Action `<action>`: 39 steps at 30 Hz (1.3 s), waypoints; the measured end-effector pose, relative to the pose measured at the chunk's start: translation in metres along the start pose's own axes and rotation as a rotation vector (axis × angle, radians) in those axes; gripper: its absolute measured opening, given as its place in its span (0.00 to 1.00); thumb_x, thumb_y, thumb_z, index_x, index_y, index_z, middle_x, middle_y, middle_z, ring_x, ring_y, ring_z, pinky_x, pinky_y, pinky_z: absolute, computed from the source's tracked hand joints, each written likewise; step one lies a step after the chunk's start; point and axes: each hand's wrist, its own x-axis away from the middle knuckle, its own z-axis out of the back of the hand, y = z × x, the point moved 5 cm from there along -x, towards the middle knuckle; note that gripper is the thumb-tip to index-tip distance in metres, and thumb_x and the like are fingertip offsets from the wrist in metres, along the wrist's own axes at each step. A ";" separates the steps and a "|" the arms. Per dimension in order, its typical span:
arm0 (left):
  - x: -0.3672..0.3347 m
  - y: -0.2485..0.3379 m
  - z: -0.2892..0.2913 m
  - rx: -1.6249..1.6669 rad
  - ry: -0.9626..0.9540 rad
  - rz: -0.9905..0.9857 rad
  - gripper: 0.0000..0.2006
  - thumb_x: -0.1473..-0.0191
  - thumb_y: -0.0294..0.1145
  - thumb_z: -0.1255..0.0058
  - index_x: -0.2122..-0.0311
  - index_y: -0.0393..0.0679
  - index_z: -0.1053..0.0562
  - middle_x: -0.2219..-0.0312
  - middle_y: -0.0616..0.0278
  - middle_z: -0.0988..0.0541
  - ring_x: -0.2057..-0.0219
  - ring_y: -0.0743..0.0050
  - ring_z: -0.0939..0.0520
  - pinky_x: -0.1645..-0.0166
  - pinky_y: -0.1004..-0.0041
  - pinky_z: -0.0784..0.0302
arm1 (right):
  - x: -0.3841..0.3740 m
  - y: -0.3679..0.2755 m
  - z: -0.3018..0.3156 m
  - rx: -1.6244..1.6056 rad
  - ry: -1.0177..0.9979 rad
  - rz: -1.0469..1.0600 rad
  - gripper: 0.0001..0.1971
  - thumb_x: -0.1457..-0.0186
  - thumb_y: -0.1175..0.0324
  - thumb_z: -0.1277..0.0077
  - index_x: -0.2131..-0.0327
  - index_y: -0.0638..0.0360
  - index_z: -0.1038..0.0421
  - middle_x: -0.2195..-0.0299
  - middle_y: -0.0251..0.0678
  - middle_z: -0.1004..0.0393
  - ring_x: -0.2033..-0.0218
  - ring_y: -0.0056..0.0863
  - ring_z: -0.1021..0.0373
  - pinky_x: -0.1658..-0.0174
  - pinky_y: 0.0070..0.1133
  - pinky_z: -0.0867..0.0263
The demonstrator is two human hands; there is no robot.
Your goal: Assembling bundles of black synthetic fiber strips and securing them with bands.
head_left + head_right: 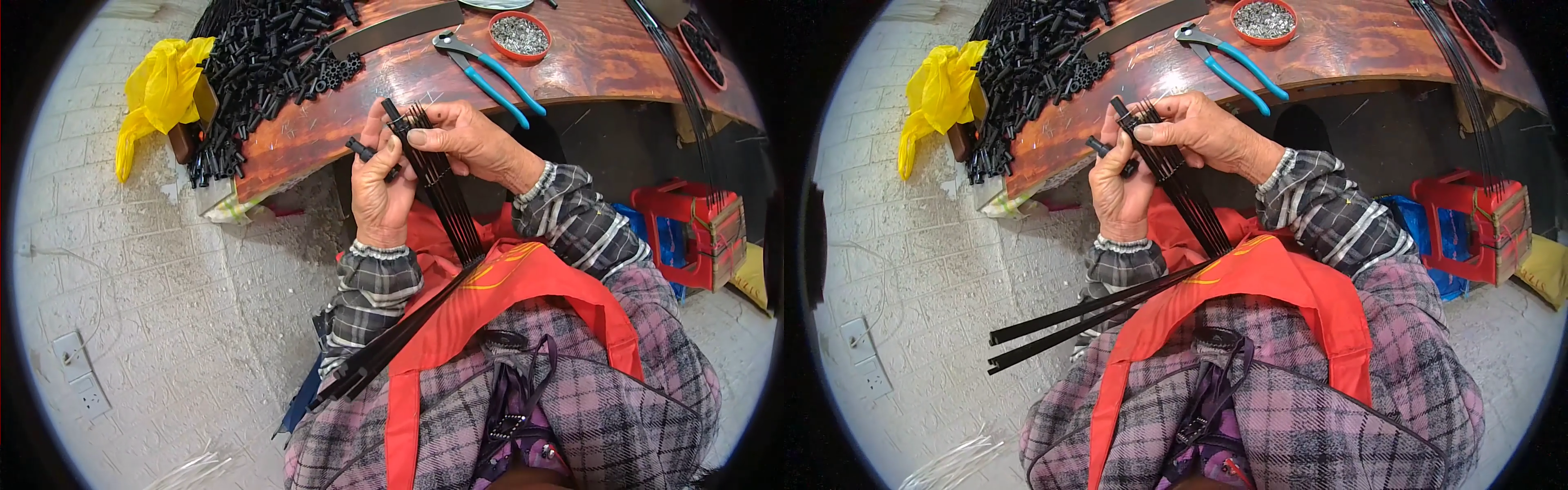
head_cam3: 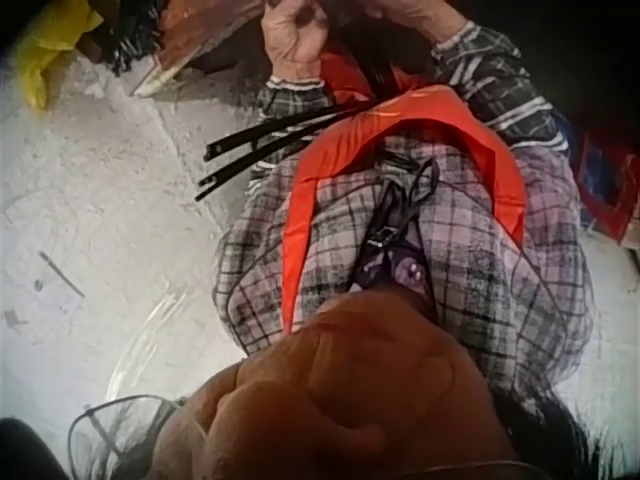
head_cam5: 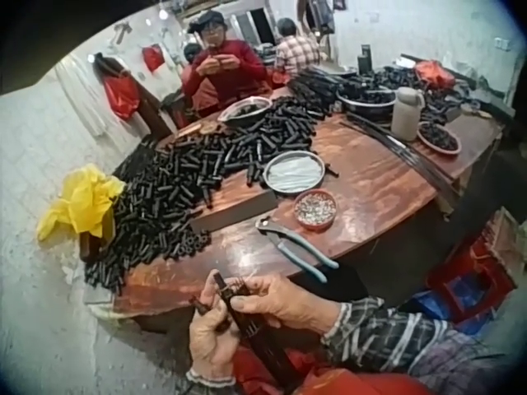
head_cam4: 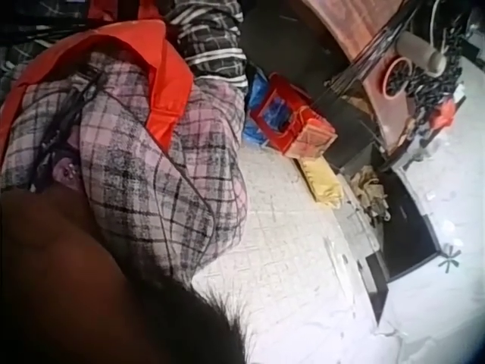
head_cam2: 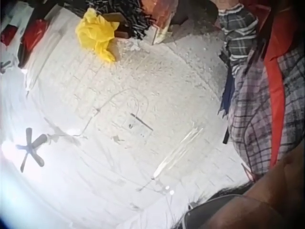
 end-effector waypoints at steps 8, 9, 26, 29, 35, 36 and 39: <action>0.015 0.041 0.016 -0.210 0.416 0.097 0.17 0.51 0.26 0.56 0.55 0.37 0.41 0.68 0.52 0.28 0.67 0.61 0.26 0.57 0.62 0.31 | 0.000 0.007 0.005 0.017 0.001 -0.020 0.17 0.51 0.63 0.53 0.58 0.61 0.36 0.76 0.32 0.28 0.80 0.11 0.32 0.90 0.04 0.51; 0.011 0.046 0.018 -0.178 0.359 0.109 0.17 0.51 0.27 0.57 0.55 0.36 0.41 0.68 0.51 0.28 0.67 0.60 0.26 0.57 0.60 0.31 | 0.001 0.006 0.005 0.006 0.023 -0.023 0.16 0.51 0.64 0.53 0.60 0.61 0.35 0.77 0.33 0.27 0.82 0.11 0.33 0.90 0.04 0.52; -0.052 0.047 -0.029 -0.357 0.063 0.131 0.11 0.52 0.23 0.57 0.62 0.34 0.35 0.72 0.53 0.26 0.66 0.59 0.24 0.59 0.66 0.29 | 0.008 0.001 0.000 0.070 0.021 -0.048 0.15 0.51 0.63 0.53 0.62 0.62 0.35 0.79 0.33 0.28 0.83 0.12 0.33 0.90 0.04 0.52; -0.051 0.043 -0.024 -0.379 0.060 0.161 0.11 0.52 0.23 0.57 0.61 0.34 0.35 0.72 0.55 0.27 0.66 0.60 0.24 0.60 0.67 0.28 | 0.009 -0.002 -0.003 0.054 0.058 -0.036 0.13 0.52 0.64 0.52 0.65 0.62 0.33 0.80 0.33 0.28 0.84 0.11 0.34 0.91 0.05 0.52; -0.047 0.042 -0.020 -0.356 -0.014 0.206 0.13 0.52 0.24 0.57 0.59 0.35 0.35 0.72 0.59 0.28 0.67 0.64 0.25 0.63 0.69 0.29 | 0.009 -0.005 -0.003 0.091 0.137 -0.020 0.11 0.53 0.64 0.51 0.69 0.62 0.31 0.82 0.32 0.28 0.87 0.09 0.37 0.91 0.06 0.54; -0.046 0.042 -0.020 -0.361 -0.019 0.211 0.14 0.52 0.25 0.57 0.58 0.35 0.35 0.72 0.60 0.28 0.67 0.66 0.25 0.64 0.69 0.29 | 0.009 -0.006 -0.004 0.117 0.153 -0.028 0.11 0.53 0.64 0.50 0.69 0.61 0.31 0.82 0.32 0.28 0.88 0.09 0.38 0.91 0.06 0.55; -0.044 0.040 -0.020 -0.350 -0.029 0.224 0.16 0.52 0.26 0.56 0.56 0.36 0.36 0.72 0.61 0.28 0.68 0.71 0.26 0.65 0.71 0.29 | 0.011 -0.008 -0.006 0.130 0.156 -0.034 0.11 0.53 0.63 0.50 0.69 0.60 0.30 0.82 0.32 0.28 0.87 0.09 0.38 0.91 0.06 0.55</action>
